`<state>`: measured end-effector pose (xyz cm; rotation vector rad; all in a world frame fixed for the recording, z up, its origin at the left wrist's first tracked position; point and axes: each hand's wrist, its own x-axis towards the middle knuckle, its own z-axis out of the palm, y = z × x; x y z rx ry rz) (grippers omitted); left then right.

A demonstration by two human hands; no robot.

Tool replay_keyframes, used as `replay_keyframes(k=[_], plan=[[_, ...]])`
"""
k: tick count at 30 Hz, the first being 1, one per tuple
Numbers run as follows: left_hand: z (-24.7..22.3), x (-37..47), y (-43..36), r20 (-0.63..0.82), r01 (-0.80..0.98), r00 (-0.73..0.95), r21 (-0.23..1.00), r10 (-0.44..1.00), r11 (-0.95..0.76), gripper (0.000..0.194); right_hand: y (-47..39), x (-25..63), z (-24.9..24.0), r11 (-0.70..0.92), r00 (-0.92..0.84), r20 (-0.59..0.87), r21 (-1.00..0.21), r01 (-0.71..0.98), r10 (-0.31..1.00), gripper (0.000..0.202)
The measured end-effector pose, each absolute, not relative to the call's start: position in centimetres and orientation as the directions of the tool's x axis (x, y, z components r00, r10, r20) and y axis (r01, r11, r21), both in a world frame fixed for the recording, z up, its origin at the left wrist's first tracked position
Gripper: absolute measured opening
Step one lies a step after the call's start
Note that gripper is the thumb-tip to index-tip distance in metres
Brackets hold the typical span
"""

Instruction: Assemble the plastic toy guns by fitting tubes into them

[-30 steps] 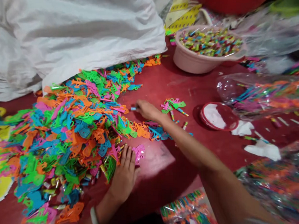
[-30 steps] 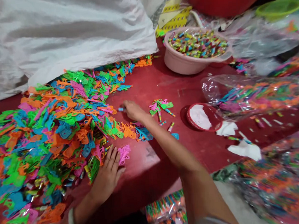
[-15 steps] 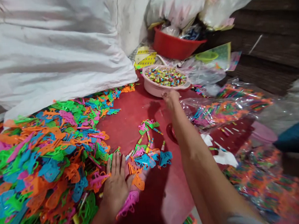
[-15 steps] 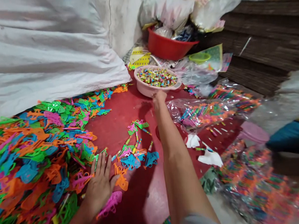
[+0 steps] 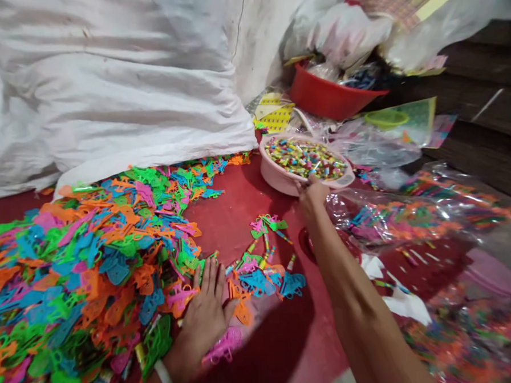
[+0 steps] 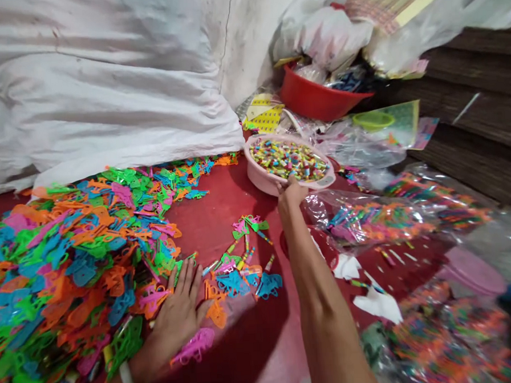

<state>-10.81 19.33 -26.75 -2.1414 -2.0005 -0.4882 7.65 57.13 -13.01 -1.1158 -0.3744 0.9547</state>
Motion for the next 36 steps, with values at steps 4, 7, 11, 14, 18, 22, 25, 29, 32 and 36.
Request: replay_keyframes(k=[4, 7, 11, 14, 18, 22, 25, 29, 32, 36], plan=[[-26.8, -11.0, 19.2, 0.324, 0.984, 0.031, 0.156, 0.946, -0.085, 0.078, 50.9, 9.6, -12.5, 0.111, 0.517, -0.138, -0.899, -0.423, 0.845, 0.028], [-27.0, -11.0, 19.0, 0.299, 0.968, -0.002, 0.239, 0.954, -0.072, 0.076, 46.2, 10.1, -12.3, 0.054, 0.396, -0.106, -0.926, -0.373, 0.912, 0.026], [-26.4, -10.9, 18.9, 0.232, 0.849, -0.133, 0.528, 0.964, -0.010, 0.072, 42.1, 9.2, -11.9, 0.050, 0.325, -0.068, -0.939, -0.341, 0.943, 0.021], [-24.5, -11.1, 19.5, 0.150, 0.563, -0.340, 0.823, 0.929, 0.074, 0.065, 41.0, 8.1, -11.1, 0.045, 0.316, -0.049, -0.958, -0.283, 0.948, 0.017], [-20.3, -12.2, 21.9, -0.122, -0.161, -0.522, 0.986, 0.844, 0.044, 0.055, 40.8, 6.8, -9.3, 0.076, 0.267, 0.032, -0.985, -0.154, 0.963, 0.016], [-16.4, -13.4, 24.9, -0.399, -0.713, -0.399, 0.701, 0.826, -0.007, 0.050, 41.0, 6.0, -6.4, 0.171, 0.224, 0.173, -0.985, 0.027, 0.959, 0.015], [-15.0, -13.4, 26.4, -0.392, -0.816, -0.286, 0.579, 0.874, -0.007, 0.038, 40.9, 5.2, -3.6, 0.230, 0.142, 0.261, -0.952, 0.200, 0.955, 0.015], [-14.7, -12.6, 26.8, -0.406, -0.910, -0.195, 0.415, 0.893, -0.010, 0.048, 40.8, 3.3, -0.4, 0.281, 0.010, 0.315, -0.860, 0.426, 0.949, 0.013], [-15.1, -12.8, 26.5, -0.403, -0.935, -0.232, 0.344, 0.885, -0.089, 0.048, 40.9, 1.9, 0.8, 0.281, -0.020, 0.320, -0.799, 0.531, 0.947, 0.012], [-16.2, -13.9, 26.2, -0.429, -0.957, -0.197, 0.280, 0.881, -0.078, 0.051, 40.6, 0.6, 1.4, 0.368, -0.100, 0.396, -0.690, 0.623, 0.913, 0.013]])
